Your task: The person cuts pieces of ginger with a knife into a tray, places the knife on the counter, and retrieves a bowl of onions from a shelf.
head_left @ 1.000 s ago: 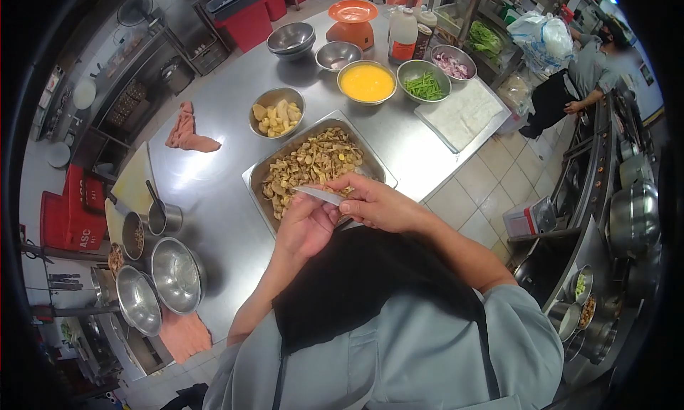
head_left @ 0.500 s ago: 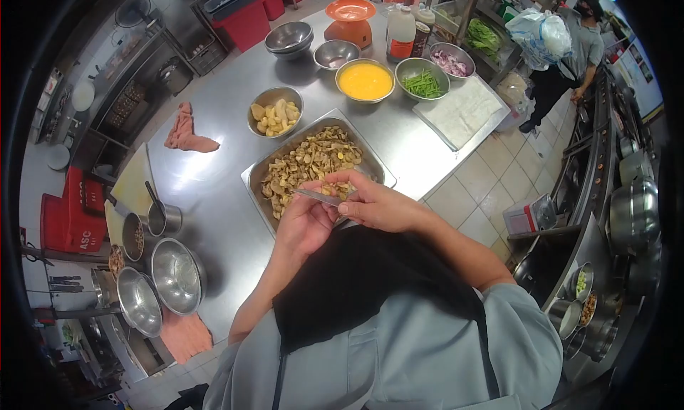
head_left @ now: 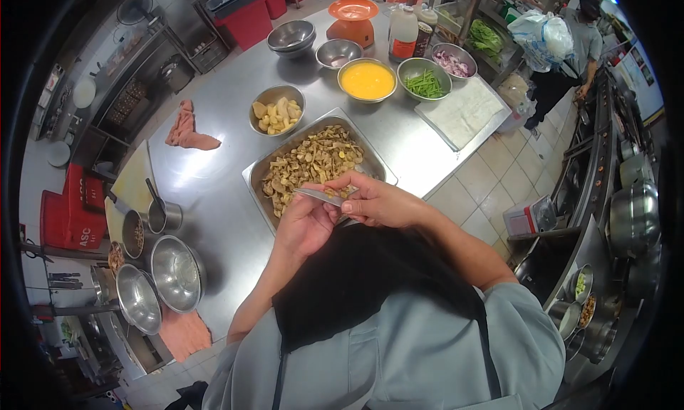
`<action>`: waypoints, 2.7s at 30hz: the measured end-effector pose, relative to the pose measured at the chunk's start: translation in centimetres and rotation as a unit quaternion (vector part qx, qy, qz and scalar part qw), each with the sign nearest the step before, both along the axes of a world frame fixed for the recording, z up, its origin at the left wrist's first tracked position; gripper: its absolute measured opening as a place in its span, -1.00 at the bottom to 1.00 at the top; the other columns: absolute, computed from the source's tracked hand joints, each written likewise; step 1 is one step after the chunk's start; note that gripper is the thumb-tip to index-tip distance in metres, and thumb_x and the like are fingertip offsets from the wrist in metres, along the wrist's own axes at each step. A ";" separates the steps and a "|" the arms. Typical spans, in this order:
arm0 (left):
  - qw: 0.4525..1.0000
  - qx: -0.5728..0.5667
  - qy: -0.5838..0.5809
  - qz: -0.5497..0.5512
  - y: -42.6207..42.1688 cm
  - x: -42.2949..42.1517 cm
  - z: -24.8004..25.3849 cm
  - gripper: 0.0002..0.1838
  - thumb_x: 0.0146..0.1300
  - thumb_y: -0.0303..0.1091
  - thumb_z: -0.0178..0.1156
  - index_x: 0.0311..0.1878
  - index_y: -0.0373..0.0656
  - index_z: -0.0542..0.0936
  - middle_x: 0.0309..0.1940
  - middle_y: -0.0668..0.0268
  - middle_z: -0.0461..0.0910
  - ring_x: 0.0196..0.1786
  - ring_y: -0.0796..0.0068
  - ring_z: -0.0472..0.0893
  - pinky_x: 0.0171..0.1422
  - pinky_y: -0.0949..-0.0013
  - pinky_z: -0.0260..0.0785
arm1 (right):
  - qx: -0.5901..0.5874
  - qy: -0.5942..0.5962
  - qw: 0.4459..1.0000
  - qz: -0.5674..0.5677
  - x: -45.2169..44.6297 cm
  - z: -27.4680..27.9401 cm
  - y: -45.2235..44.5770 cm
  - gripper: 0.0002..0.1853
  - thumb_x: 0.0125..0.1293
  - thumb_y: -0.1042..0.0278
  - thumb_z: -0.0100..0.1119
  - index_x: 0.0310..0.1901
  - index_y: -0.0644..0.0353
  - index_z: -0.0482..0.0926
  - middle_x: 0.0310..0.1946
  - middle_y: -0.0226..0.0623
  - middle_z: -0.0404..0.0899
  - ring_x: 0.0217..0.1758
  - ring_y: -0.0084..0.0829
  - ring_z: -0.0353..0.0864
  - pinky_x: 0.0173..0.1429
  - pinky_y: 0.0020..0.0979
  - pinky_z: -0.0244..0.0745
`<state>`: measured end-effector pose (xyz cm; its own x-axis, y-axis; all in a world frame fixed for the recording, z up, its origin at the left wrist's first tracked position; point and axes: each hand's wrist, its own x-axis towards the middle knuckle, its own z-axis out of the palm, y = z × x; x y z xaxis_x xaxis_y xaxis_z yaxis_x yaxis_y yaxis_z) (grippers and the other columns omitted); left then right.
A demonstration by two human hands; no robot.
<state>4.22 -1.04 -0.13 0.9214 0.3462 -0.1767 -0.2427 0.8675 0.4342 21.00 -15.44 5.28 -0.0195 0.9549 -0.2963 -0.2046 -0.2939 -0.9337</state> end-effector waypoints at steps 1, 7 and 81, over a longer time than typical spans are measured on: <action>1.000 0.001 -0.002 0.000 0.0 0.0 0.1 -0.87 0.57 -0.44 0.09 0.00 -0.14 0.63 -0.09 0.19 0.70 -0.13 0.36 0.69 0.01 0.33 0.57 | 0.002 0.006 1.000 0.004 0.1 0.1 0.0 -0.53 0.64 0.31 0.10 0.50 -0.13 0.34 -0.36 -0.54 0.39 -0.38 -0.71 0.28 -0.34 -0.61 0.18; 0.999 0.010 0.030 0.004 0.0 0.1 0.3 -0.87 0.55 -0.49 0.09 0.03 -0.14 0.60 -0.11 0.22 0.70 -0.12 0.43 0.69 0.02 0.35 0.59 | 0.006 0.023 0.999 -0.037 -0.4 -0.8 0.4 -0.58 0.64 0.33 0.09 0.46 -0.05 0.39 -0.34 -0.56 0.44 -0.39 -0.73 0.30 -0.36 -0.61 0.19; 0.997 0.032 -0.059 -0.049 0.2 0.5 0.5 -0.91 0.49 -0.36 0.25 -0.09 -0.05 0.51 -0.31 0.29 0.44 -0.30 0.50 0.39 -0.17 0.43 0.30 | 0.054 -0.033 0.990 -0.123 0.8 0.0 0.1 -0.48 0.62 0.25 0.04 0.54 0.04 0.33 -0.39 -0.53 0.44 -0.42 -0.64 0.38 -0.38 -0.50 0.34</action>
